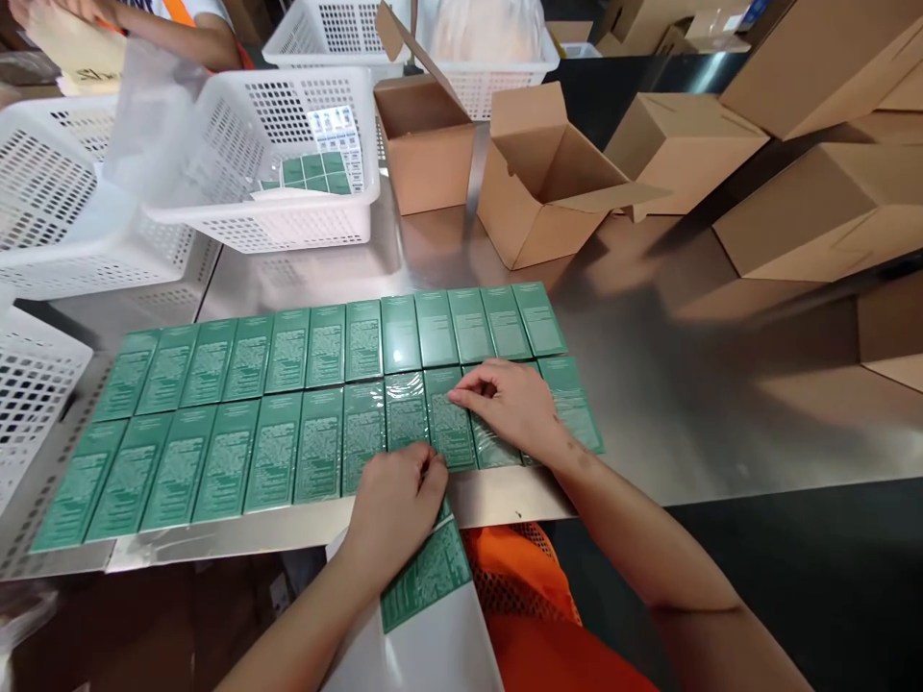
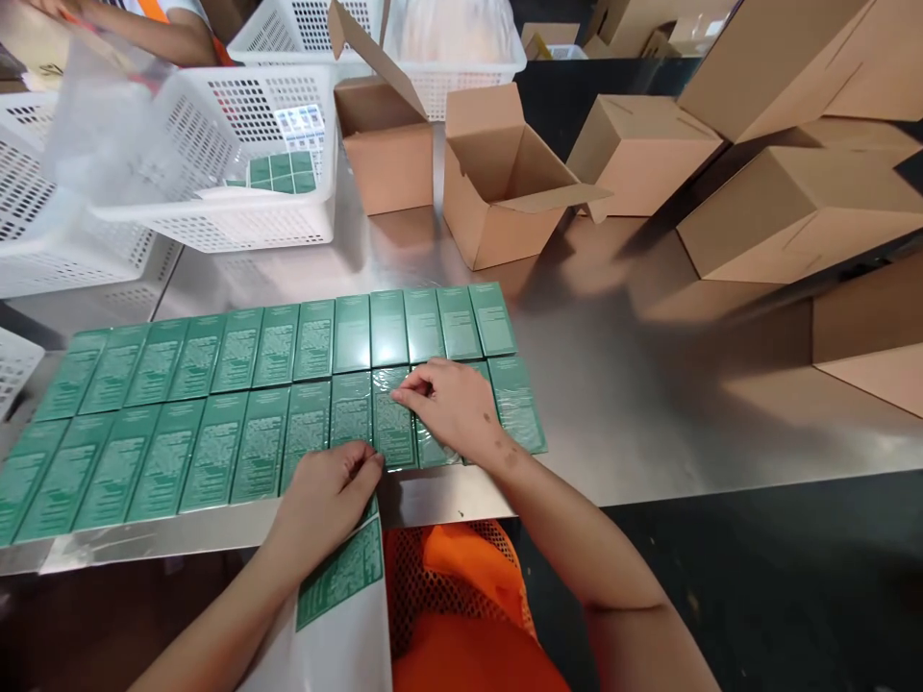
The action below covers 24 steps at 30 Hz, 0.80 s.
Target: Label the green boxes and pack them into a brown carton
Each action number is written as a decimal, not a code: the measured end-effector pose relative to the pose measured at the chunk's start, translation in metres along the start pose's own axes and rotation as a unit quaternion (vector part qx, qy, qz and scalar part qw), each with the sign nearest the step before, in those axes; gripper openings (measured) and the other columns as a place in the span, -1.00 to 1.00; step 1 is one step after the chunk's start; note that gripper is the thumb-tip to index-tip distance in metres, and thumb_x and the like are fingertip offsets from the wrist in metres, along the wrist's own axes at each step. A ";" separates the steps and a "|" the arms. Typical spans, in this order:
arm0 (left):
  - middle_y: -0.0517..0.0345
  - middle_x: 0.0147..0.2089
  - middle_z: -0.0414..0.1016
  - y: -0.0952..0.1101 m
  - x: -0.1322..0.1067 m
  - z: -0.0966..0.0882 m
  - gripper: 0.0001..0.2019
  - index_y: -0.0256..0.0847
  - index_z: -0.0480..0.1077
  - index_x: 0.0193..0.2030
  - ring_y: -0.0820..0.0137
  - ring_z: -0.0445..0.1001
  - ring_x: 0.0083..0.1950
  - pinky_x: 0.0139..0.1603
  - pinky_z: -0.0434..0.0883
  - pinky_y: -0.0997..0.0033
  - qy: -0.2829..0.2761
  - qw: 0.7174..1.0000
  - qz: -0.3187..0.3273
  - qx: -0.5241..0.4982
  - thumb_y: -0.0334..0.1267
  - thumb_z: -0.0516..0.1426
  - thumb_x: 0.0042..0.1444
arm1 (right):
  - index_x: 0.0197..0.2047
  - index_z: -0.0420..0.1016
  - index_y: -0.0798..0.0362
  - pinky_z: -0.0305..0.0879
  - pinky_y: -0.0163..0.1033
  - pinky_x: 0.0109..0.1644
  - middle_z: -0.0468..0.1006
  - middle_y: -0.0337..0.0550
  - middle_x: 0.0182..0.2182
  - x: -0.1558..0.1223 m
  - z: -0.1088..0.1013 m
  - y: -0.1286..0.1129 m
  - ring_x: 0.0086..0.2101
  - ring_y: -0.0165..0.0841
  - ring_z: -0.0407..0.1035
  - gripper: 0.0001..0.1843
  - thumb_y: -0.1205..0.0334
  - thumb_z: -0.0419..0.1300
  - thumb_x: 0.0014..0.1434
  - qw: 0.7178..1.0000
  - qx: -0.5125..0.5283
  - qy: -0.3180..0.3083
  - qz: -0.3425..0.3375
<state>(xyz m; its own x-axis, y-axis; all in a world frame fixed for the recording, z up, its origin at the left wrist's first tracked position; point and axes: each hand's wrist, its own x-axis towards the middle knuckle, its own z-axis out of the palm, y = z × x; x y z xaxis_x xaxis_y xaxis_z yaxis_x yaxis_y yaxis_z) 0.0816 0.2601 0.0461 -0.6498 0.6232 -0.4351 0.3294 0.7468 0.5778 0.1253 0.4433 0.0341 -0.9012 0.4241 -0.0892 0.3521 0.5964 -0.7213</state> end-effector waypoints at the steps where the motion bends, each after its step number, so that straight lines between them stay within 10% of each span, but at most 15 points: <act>1: 0.22 -0.60 0.25 0.000 0.000 0.000 -0.69 -0.14 0.19 -0.56 0.37 0.24 -0.50 -0.35 -0.01 0.34 -0.001 1.000 0.000 0.003 -0.19 -0.06 0.22 | -0.40 0.61 -0.08 0.11 -0.29 -0.39 0.55 -0.29 -0.41 0.000 0.001 0.001 -0.42 -0.42 0.37 -0.85 0.07 0.36 0.12 1.000 -0.002 0.001 0.001; 17: 0.22 -0.62 0.22 0.002 0.002 0.004 -0.71 -0.15 0.17 -0.57 0.39 0.19 -0.53 -0.38 -0.07 0.33 -0.005 1.000 -0.015 0.026 -0.23 -0.04 0.20 | -0.42 0.62 -0.09 0.15 -0.29 -0.37 0.54 -0.27 -0.40 -0.007 0.007 0.001 -0.43 -0.41 0.39 -0.83 0.06 0.35 0.14 0.999 -0.026 0.021 -0.014; 24: 0.18 -0.58 0.34 0.002 -0.003 -0.003 -0.72 -0.15 0.22 -0.54 0.36 0.26 -0.50 -0.38 -0.02 0.35 -0.020 0.998 0.001 0.059 -0.18 -0.02 0.19 | 0.27 0.32 -0.10 0.38 -0.18 -0.34 0.52 -0.08 -0.07 -0.011 0.005 -0.002 -0.46 -0.37 0.41 -0.24 0.04 0.43 0.02 0.993 0.020 0.090 -0.079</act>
<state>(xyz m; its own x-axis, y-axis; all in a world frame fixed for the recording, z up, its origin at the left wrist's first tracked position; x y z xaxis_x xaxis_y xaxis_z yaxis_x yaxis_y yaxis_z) 0.0826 0.2594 0.0507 -0.6223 0.6313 -0.4628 0.4107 0.7667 0.4934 0.1334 0.4340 0.0334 -0.8833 0.4444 0.1496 0.1958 0.6394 -0.7435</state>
